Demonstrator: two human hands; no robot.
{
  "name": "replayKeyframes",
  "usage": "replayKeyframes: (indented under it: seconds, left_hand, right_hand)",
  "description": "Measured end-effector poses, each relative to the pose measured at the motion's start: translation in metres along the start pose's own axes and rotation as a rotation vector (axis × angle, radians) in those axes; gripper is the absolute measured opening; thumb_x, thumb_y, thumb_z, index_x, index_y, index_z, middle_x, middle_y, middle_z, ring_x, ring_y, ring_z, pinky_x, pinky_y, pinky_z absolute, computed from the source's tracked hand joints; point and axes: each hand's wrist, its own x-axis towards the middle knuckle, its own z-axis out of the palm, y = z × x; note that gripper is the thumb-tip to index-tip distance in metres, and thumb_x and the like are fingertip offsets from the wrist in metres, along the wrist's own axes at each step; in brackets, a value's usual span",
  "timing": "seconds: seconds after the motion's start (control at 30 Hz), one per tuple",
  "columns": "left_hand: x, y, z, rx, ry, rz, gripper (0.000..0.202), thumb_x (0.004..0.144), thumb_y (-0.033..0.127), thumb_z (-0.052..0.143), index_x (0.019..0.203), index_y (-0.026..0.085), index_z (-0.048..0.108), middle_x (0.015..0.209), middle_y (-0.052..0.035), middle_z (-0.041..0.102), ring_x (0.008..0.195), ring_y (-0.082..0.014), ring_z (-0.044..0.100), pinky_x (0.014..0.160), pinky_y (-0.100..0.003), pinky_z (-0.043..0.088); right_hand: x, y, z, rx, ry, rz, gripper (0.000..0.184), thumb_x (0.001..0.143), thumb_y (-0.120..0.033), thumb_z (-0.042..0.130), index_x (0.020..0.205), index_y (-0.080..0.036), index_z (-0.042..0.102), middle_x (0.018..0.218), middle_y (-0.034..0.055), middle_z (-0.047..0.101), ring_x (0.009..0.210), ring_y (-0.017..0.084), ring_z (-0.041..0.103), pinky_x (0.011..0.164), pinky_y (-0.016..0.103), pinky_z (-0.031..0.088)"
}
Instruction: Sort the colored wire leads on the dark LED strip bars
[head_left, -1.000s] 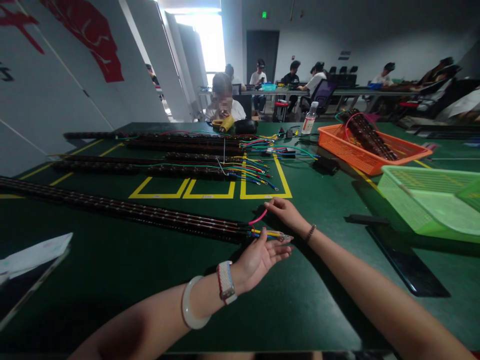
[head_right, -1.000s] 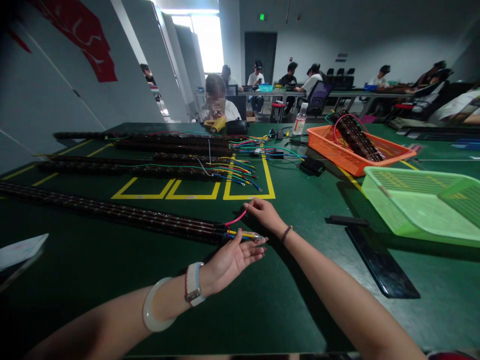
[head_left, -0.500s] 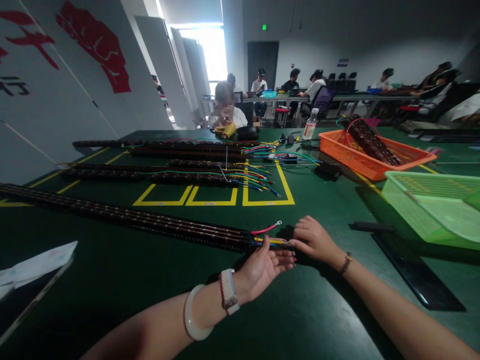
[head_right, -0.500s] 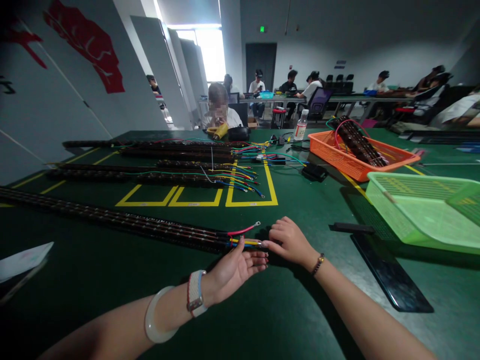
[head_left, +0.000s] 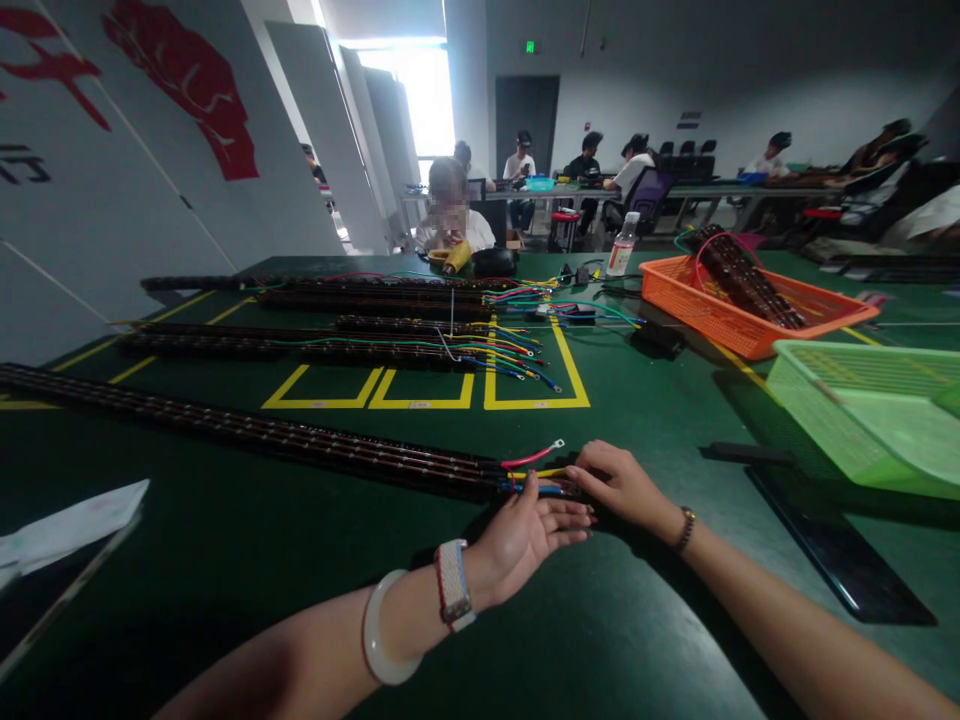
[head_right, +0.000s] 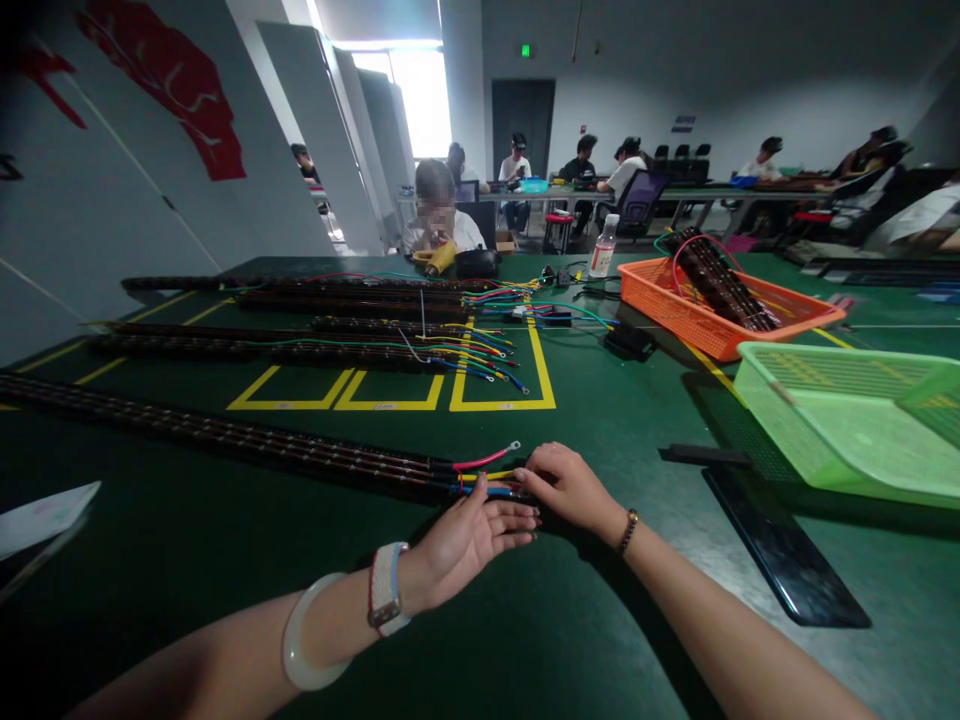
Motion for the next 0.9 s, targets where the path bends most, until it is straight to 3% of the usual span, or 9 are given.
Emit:
replayKeyframes:
  seconds: [0.17,0.43,0.9]
  left_hand:
    - [0.0,0.0,0.001,-0.054,-0.002,0.049,0.049,0.089,0.05,0.037,0.1,0.007,0.055,0.101,-0.0204,0.064,0.101,-0.0255,0.061,0.097,-0.044,0.039]
    - [-0.001,0.003,0.002,-0.082,-0.016,0.039,0.033,0.09,0.035,0.045,0.095,0.005,0.059,0.1,-0.0197,0.066,0.1,-0.024,0.062,0.099,-0.04,0.038]
    - [0.003,0.003,-0.004,-0.067,-0.065,-0.001,0.043,0.092,0.038,0.038,0.097,0.003,0.062,0.106,-0.0203,0.064,0.097,-0.0217,0.062,0.098,-0.039,0.037]
  right_hand:
    - [0.007,-0.001,0.001,-0.017,0.078,0.109,0.03,0.09,-0.042,0.046,0.074,-0.019,0.058,0.068,0.0016,0.057,0.066,0.015,0.05,0.063,0.028,0.038]
    - [0.018,0.008,0.003,-0.129,0.079,0.094,0.035,0.091,-0.047,0.044,0.081,-0.019,0.063,0.073,0.0041,0.062,0.07,0.017,0.051,0.066,0.031,0.037]
    - [0.016,0.019,0.01,-0.297,-0.018,0.168,0.043,0.088,-0.053,0.046,0.067,-0.019,0.062,0.062,0.0026,0.059,0.064,0.016,0.048,0.062,0.028,0.028]
